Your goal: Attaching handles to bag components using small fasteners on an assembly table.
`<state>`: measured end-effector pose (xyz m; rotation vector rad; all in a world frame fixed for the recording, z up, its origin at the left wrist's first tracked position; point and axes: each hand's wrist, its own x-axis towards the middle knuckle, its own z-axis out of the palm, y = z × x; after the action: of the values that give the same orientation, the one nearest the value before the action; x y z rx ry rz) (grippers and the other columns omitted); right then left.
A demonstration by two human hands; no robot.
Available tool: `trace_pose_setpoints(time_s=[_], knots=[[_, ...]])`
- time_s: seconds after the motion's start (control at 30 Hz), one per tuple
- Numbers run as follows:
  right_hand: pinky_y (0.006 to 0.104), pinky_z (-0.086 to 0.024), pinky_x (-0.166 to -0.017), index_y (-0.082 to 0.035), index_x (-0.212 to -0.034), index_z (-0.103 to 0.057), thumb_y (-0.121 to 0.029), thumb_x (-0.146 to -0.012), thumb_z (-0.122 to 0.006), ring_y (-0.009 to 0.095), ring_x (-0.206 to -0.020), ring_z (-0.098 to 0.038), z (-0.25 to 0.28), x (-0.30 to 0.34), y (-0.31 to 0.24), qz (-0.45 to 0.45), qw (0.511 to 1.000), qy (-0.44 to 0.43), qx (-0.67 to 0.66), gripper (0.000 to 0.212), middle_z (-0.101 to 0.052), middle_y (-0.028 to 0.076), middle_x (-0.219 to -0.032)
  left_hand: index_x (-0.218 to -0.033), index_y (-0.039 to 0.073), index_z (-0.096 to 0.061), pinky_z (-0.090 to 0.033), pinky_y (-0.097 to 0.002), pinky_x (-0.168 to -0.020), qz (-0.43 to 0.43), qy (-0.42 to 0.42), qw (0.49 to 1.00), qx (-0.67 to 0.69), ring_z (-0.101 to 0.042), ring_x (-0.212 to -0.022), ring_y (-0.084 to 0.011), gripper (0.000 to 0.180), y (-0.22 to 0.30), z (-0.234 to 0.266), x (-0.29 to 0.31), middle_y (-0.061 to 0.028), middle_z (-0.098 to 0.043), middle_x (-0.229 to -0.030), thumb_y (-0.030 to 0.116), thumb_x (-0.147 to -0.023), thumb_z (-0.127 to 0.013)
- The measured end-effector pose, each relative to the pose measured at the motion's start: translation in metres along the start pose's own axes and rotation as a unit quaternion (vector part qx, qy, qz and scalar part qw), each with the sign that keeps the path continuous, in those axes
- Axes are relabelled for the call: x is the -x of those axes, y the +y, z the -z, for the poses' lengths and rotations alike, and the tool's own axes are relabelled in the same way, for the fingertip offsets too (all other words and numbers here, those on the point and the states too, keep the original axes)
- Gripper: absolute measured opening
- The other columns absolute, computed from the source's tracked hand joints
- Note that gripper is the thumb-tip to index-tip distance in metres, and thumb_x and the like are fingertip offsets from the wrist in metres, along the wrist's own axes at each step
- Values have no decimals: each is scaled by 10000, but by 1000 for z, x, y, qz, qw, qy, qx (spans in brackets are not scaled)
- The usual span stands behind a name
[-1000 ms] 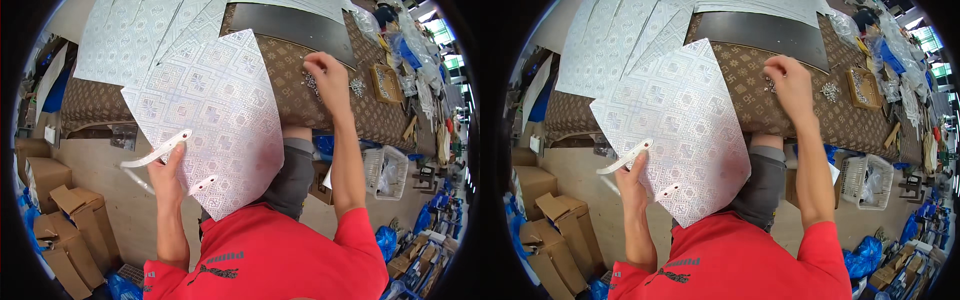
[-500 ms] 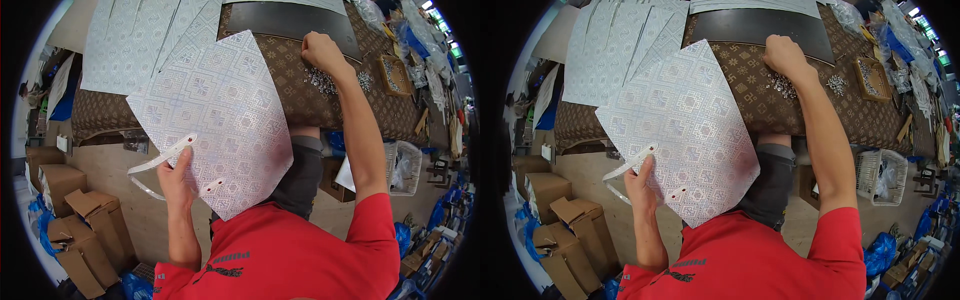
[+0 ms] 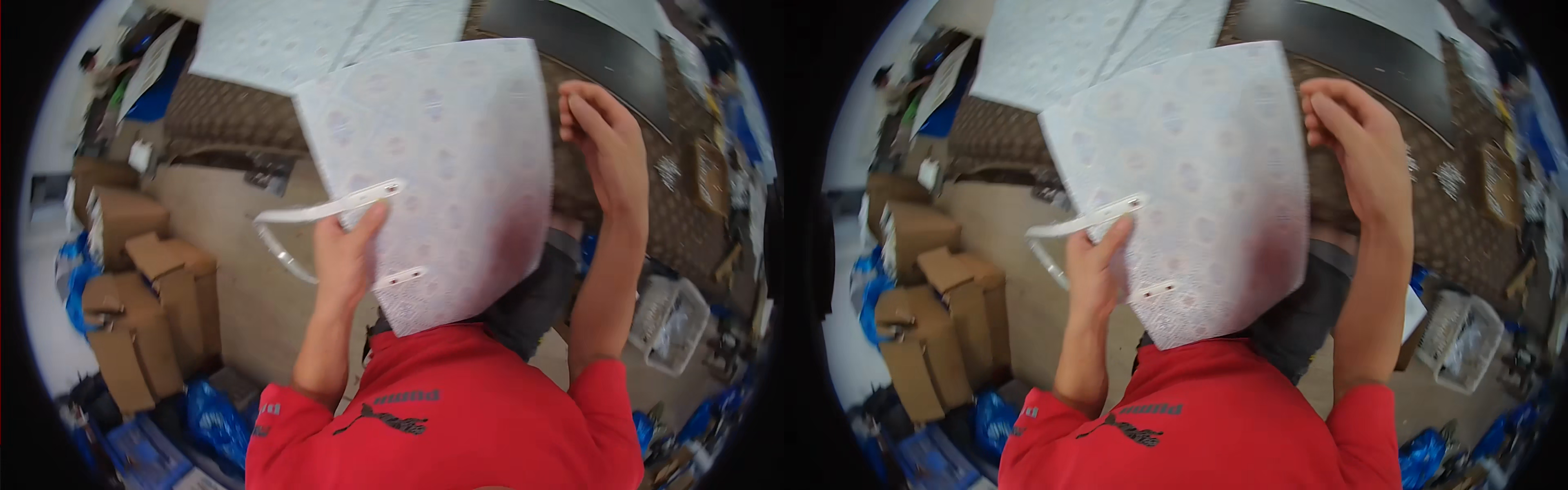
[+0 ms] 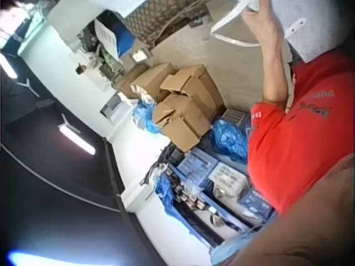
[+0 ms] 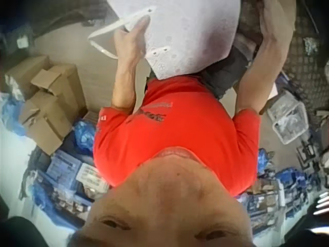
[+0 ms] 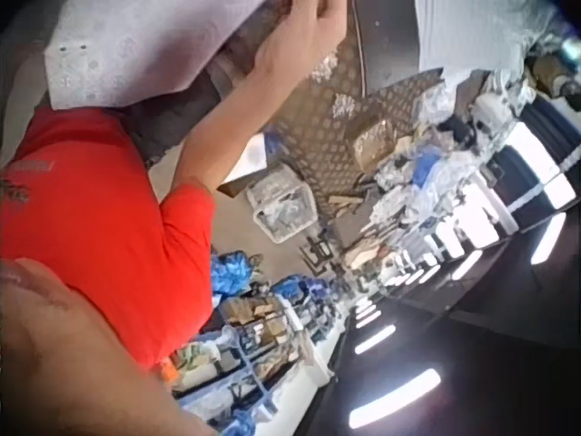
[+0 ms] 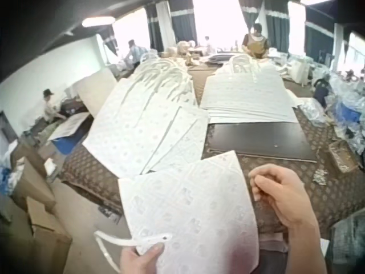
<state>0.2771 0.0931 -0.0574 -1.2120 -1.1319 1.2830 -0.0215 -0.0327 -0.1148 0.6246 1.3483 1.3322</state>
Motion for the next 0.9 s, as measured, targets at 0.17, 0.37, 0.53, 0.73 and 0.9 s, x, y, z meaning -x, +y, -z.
trace_pose_setpoints(time_s=[0.17,0.37,0.53,0.73,0.9], knots=[[230,-493,-741,10,-1105,-710,-50,-968,-695,90,-799,-621,-66,53,14,-13,981,-185,48,151,-685,4,-919,-1190,-40,-673,-534,-305,-894,-12,7,1000,-1,-671,-991,-144,310,3,-6,10,-79,-732,-1112,60,-918,-784],[243,-508,-751,-5,-966,-726,29,-875,-749,112,-845,-639,-125,73,36,81,969,-221,81,100,-678,24,-933,-1136,-21,-685,-520,-270,-847,-57,10,998,11,-648,-937,-92,248,11,-7,20,-41,-728,-1054,32,-913,-780],[249,-500,-757,-6,-911,-721,53,-805,-768,141,-895,-617,-139,73,40,176,958,-182,136,130,-616,41,-992,-1110,-4,-700,-496,-239,-785,-99,-12,994,-45,-611,-904,-58,217,6,-3,21,-17,-716,-1006,26,-910,-780],[270,-481,-754,-10,-881,-727,73,-774,-767,150,-894,-569,-140,75,38,147,962,-178,147,141,-555,38,-1021,-1094,4,-711,-486,-230,-735,-101,-1,993,-59,-597,-879,-49,197,7,-6,25,-3,-708,-982,45,-916,-784],[279,-458,-741,-23,-870,-665,79,-750,-774,136,-862,-535,-144,75,36,146,964,-157,157,191,-541,35,-987,-1104,2,-712,-491,-229,-735,-134,15,986,-94,-598,-873,-46,215,3,-10,26,2,-707,-962,64,-915,-795]])
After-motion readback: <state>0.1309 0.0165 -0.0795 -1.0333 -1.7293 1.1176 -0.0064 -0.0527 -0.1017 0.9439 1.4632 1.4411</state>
